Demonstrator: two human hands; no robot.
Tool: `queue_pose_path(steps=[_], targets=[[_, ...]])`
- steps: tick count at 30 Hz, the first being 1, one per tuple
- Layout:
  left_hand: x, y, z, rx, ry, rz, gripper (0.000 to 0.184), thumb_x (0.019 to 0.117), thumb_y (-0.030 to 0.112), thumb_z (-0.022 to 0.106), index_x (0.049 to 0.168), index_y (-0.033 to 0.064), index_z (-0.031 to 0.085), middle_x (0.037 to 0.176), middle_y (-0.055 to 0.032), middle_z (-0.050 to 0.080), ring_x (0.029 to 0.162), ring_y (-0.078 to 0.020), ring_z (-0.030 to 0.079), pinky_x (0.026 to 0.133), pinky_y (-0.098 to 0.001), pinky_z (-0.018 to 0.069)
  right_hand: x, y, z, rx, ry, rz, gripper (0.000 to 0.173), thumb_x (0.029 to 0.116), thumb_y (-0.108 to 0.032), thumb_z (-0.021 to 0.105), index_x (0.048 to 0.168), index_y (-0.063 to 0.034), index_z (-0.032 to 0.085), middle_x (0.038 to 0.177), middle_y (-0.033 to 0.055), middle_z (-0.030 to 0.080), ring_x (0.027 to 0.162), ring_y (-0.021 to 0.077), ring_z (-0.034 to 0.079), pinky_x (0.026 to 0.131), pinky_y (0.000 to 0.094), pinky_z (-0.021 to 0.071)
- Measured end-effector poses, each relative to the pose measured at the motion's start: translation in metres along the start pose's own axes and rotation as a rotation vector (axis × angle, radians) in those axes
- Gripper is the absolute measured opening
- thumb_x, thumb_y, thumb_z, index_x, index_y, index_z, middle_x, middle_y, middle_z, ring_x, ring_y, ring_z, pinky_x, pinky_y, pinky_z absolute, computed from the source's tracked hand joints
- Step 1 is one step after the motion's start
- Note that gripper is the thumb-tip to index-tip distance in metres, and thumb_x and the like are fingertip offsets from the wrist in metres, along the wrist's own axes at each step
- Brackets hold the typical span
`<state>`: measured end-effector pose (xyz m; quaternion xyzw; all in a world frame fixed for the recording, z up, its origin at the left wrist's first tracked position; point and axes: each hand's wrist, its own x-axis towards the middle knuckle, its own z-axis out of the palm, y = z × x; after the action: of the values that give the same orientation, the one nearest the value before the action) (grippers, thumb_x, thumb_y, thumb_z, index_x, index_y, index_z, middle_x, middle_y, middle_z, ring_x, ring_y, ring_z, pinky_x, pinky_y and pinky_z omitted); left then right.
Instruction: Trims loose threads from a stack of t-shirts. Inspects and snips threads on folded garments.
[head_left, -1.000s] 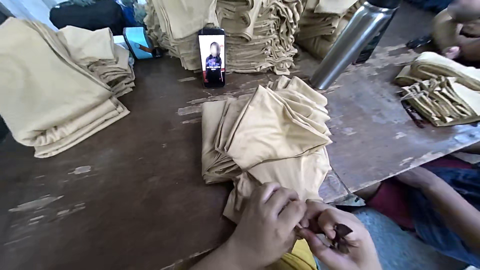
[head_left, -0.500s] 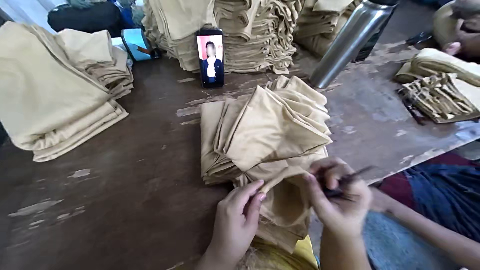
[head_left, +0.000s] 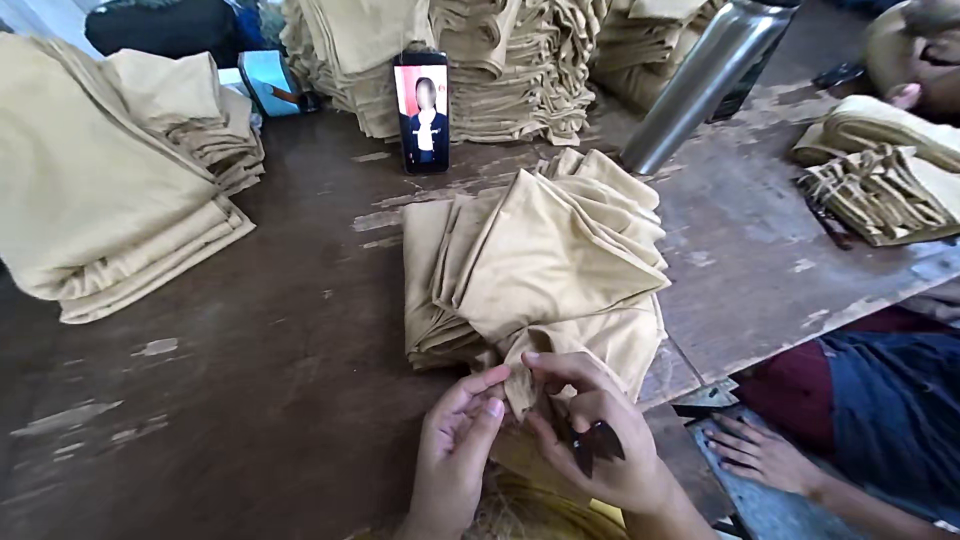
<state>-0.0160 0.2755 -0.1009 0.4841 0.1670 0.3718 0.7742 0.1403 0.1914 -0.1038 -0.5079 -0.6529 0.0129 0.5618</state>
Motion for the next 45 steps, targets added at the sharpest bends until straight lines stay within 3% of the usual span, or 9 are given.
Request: queue_pose_path(steps=[8, 15, 19, 24, 29, 33, 38, 42, 45], targets=[[-0.003, -0.008, 0.010, 0.084, 0.017, 0.103, 0.026, 0.0982, 0.004, 0.064, 0.123, 0.0017, 0.068, 0.116, -0.0002, 0.073, 0.100, -0.0061, 0.070, 0.089, -0.0244, 0.0588, -0.005, -0.005, 0.006, -0.027, 0.163, 0.150, 0.026, 0.0951, -0.016, 0.074, 0.103, -0.0104, 0.050, 0.103, 0.0041, 0.070, 0.091, 0.0092, 0.071, 0.079, 0.0225, 0.0609], [0.002, -0.015, 0.009, 0.342, 0.009, 0.245, 0.016, 0.0977, 0.001, 0.063, 0.111, -0.0006, 0.072, 0.108, -0.0002, 0.073, 0.097, -0.0031, 0.069, 0.087, -0.0207, 0.0587, -0.009, -0.004, 0.003, 0.075, 0.135, 0.289, 0.019, 0.0950, -0.012, 0.071, 0.104, -0.0061, 0.055, 0.108, 0.0046, 0.075, 0.088, 0.0056, 0.071, 0.076, 0.0191, 0.0596], [0.001, -0.020, 0.008, 0.479, 0.011, 0.360, 0.013, 0.0958, 0.002, 0.066, 0.106, -0.0006, 0.074, 0.102, -0.0036, 0.074, 0.093, -0.0054, 0.070, 0.084, -0.0204, 0.0591, -0.009, -0.006, 0.001, 0.075, 0.160, 0.317, 0.015, 0.0921, -0.009, 0.072, 0.097, -0.0055, 0.058, 0.098, 0.0032, 0.077, 0.082, 0.0024, 0.071, 0.071, 0.0153, 0.0575], [0.000, -0.020, 0.008, 0.507, 0.004, 0.387, 0.012, 0.0956, 0.004, 0.068, 0.106, 0.0008, 0.074, 0.102, -0.0027, 0.074, 0.092, -0.0042, 0.070, 0.083, -0.0195, 0.0596, -0.011, -0.005, 0.001, -0.003, 0.195, 0.231, 0.021, 0.0919, -0.011, 0.074, 0.094, -0.0094, 0.054, 0.090, 0.0016, 0.072, 0.082, 0.0051, 0.070, 0.073, 0.0183, 0.0581], [0.001, -0.018, 0.009, 0.466, 0.002, 0.363, 0.012, 0.0964, 0.005, 0.067, 0.107, 0.0010, 0.072, 0.103, -0.0017, 0.074, 0.093, -0.0039, 0.070, 0.084, -0.0195, 0.0593, -0.012, -0.008, 0.000, -0.031, 0.119, 0.210, 0.014, 0.0942, -0.010, 0.066, 0.096, -0.0081, 0.052, 0.095, 0.0033, 0.066, 0.088, 0.0047, 0.063, 0.077, 0.0164, 0.0528], [0.001, -0.017, 0.006, 0.490, -0.022, 0.362, 0.014, 0.0979, 0.005, 0.065, 0.109, 0.0022, 0.072, 0.104, -0.0009, 0.074, 0.095, -0.0034, 0.069, 0.086, -0.0194, 0.0582, -0.015, -0.007, 0.002, 0.085, 0.133, 0.266, 0.020, 0.0969, -0.013, 0.070, 0.104, -0.0077, 0.052, 0.115, 0.0071, 0.072, 0.098, 0.0112, 0.073, 0.082, 0.0241, 0.0620], [0.001, -0.017, 0.006, 0.482, -0.019, 0.369, 0.014, 0.0974, 0.003, 0.065, 0.110, 0.0012, 0.072, 0.106, -0.0013, 0.074, 0.095, -0.0031, 0.070, 0.085, -0.0193, 0.0588, -0.013, -0.006, 0.002, 0.084, 0.216, 0.227, 0.024, 0.0916, -0.009, 0.075, 0.100, -0.0119, 0.053, 0.095, -0.0006, 0.073, 0.082, 0.0045, 0.071, 0.072, 0.0170, 0.0589], [0.002, -0.013, 0.007, 0.357, -0.021, 0.274, 0.019, 0.0989, 0.003, 0.062, 0.117, 0.0013, 0.067, 0.108, 0.0028, 0.073, 0.095, -0.0013, 0.069, 0.086, -0.0196, 0.0581, -0.009, -0.009, -0.003, 0.407, 0.182, 0.349, 0.024, 0.0924, -0.006, 0.073, 0.106, -0.0150, 0.055, 0.101, -0.0022, 0.073, 0.080, 0.0014, 0.068, 0.068, 0.0137, 0.0559], [0.004, -0.011, 0.003, 0.248, -0.004, 0.192, 0.023, 0.0997, 0.003, 0.060, 0.122, 0.0026, 0.064, 0.111, 0.0029, 0.072, 0.098, -0.0039, 0.069, 0.088, -0.0226, 0.0582, -0.011, -0.004, -0.014, 0.481, 0.108, 0.394, 0.019, 0.0961, -0.013, 0.071, 0.111, -0.0144, 0.058, 0.109, -0.0008, 0.072, 0.088, 0.0044, 0.069, 0.074, 0.0180, 0.0580]])
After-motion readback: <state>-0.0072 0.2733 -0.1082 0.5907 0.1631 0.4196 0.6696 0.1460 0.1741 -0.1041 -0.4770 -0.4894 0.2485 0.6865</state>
